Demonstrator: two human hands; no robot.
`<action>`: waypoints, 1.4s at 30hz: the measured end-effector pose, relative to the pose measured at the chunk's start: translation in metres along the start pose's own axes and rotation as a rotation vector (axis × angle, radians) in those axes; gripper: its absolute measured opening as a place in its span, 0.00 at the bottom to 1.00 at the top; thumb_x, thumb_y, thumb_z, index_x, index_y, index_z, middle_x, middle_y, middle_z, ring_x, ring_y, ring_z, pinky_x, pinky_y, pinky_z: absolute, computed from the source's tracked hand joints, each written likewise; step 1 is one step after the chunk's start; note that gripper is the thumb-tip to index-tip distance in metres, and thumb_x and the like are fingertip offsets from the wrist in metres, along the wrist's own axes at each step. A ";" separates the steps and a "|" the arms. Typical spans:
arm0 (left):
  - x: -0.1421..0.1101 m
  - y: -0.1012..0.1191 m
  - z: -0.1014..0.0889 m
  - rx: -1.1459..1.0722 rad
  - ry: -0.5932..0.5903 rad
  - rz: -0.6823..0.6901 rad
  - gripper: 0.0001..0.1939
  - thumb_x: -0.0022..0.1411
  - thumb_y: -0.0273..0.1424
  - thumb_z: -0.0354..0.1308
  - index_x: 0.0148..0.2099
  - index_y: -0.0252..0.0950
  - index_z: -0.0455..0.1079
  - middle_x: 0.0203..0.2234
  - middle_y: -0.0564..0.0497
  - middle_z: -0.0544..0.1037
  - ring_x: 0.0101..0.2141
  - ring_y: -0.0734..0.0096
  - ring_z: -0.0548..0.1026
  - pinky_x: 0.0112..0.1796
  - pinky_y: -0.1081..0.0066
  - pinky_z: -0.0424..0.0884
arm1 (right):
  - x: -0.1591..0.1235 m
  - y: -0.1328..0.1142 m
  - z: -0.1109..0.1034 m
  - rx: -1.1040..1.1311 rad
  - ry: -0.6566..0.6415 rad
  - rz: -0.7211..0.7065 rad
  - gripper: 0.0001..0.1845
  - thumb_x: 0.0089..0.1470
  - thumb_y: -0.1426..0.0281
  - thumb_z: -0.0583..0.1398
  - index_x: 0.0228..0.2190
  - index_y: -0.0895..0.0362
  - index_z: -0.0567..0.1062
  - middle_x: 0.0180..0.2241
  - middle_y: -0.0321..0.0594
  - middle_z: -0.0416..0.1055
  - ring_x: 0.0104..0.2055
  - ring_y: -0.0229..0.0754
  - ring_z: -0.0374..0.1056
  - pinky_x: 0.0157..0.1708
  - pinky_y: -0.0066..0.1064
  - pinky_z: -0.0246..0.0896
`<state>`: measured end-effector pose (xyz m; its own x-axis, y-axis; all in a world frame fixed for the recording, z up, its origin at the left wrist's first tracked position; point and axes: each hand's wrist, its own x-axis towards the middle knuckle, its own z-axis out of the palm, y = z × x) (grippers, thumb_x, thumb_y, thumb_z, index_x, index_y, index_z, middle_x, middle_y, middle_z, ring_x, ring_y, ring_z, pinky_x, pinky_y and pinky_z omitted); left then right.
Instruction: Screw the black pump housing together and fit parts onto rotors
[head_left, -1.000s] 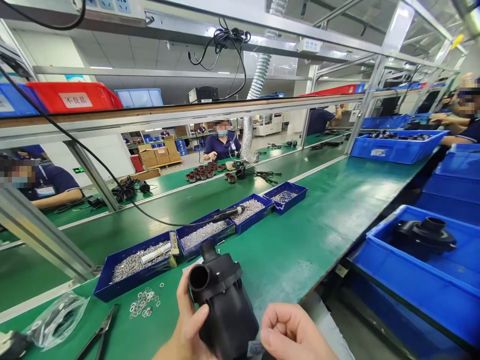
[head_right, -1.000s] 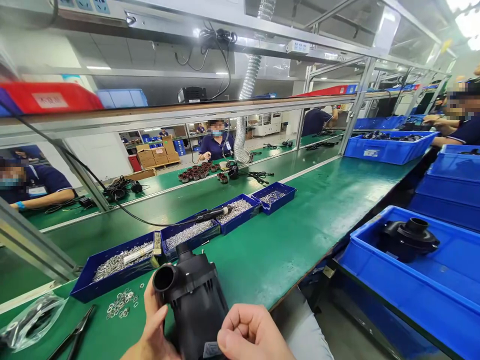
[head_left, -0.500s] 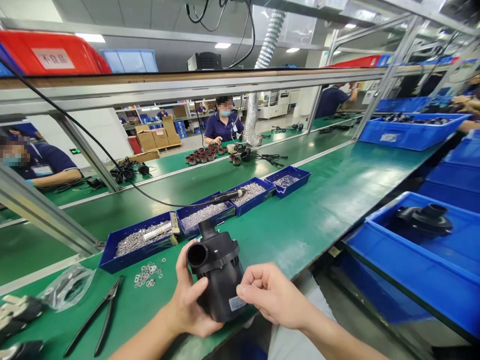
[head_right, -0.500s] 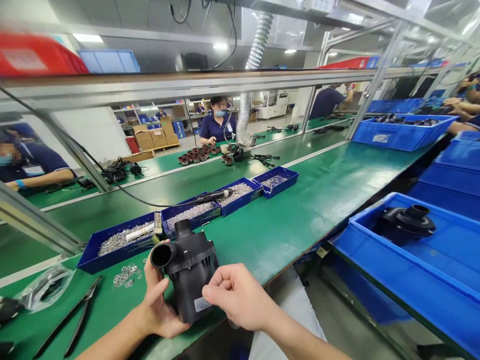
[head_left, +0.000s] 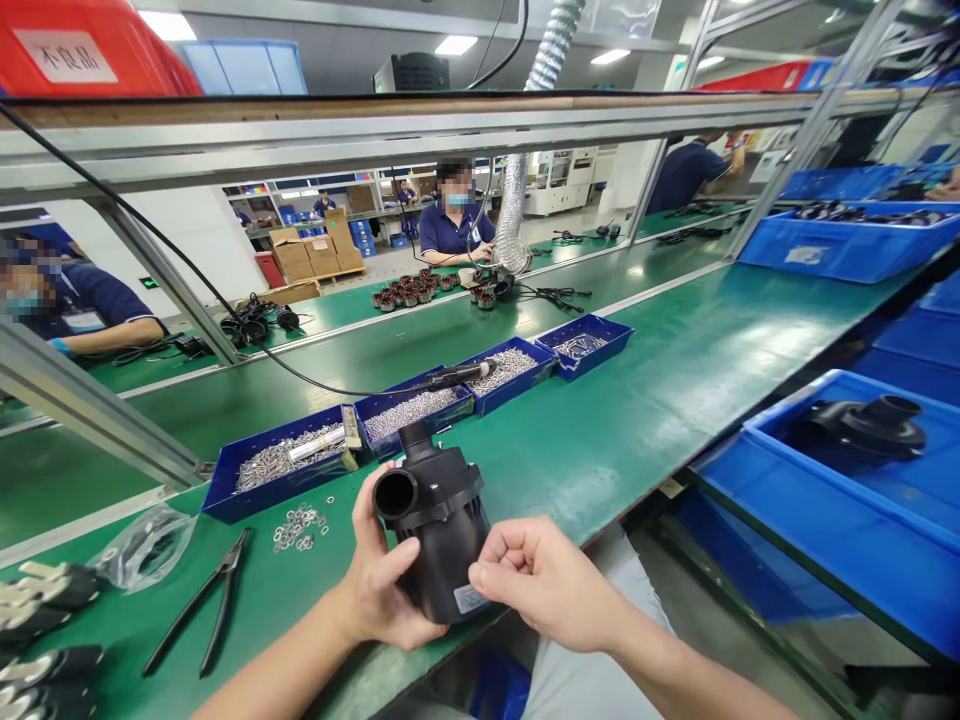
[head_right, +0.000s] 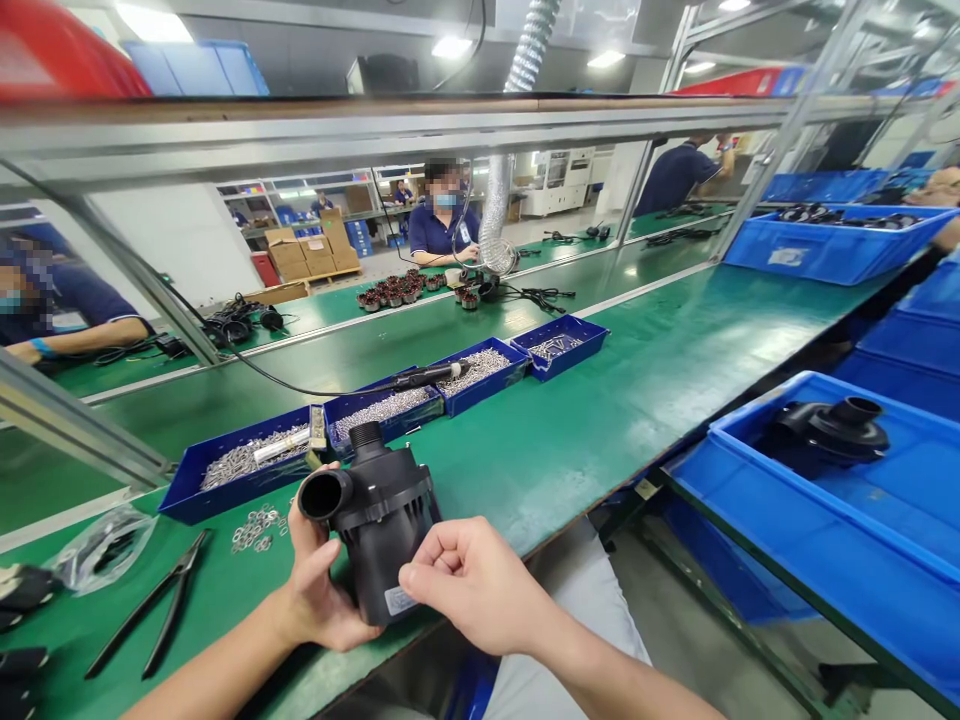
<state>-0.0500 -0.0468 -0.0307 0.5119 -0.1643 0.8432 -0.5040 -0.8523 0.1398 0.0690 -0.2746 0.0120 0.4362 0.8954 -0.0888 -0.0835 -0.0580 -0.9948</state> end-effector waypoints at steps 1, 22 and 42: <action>0.000 0.000 0.000 0.010 0.001 -0.003 0.71 0.34 0.32 0.78 0.76 0.56 0.46 0.78 0.40 0.39 0.74 0.20 0.45 0.63 0.25 0.62 | 0.000 0.001 0.000 0.001 0.005 -0.003 0.21 0.59 0.55 0.70 0.28 0.59 0.75 0.18 0.28 0.60 0.20 0.30 0.49 0.20 0.24 0.41; 0.005 0.005 0.000 -0.058 0.012 0.002 0.70 0.35 0.25 0.76 0.78 0.55 0.48 0.77 0.38 0.41 0.75 0.20 0.44 0.64 0.18 0.57 | -0.009 -0.003 0.010 -0.180 0.133 -0.049 0.14 0.61 0.62 0.66 0.28 0.58 0.76 0.19 0.30 0.62 0.21 0.33 0.54 0.21 0.26 0.45; 0.002 -0.008 0.004 -0.216 0.083 0.022 0.74 0.39 0.69 0.74 0.79 0.55 0.40 0.77 0.38 0.43 0.74 0.22 0.47 0.67 0.23 0.55 | 0.004 -0.012 0.019 -0.438 0.254 0.045 0.57 0.44 0.67 0.71 0.71 0.50 0.55 0.54 0.46 0.74 0.53 0.55 0.73 0.53 0.43 0.69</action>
<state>-0.0425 -0.0426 -0.0326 0.4444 -0.1328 0.8859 -0.6565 -0.7211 0.2213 0.0545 -0.2619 0.0241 0.6496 0.7552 -0.0873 0.2523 -0.3224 -0.9124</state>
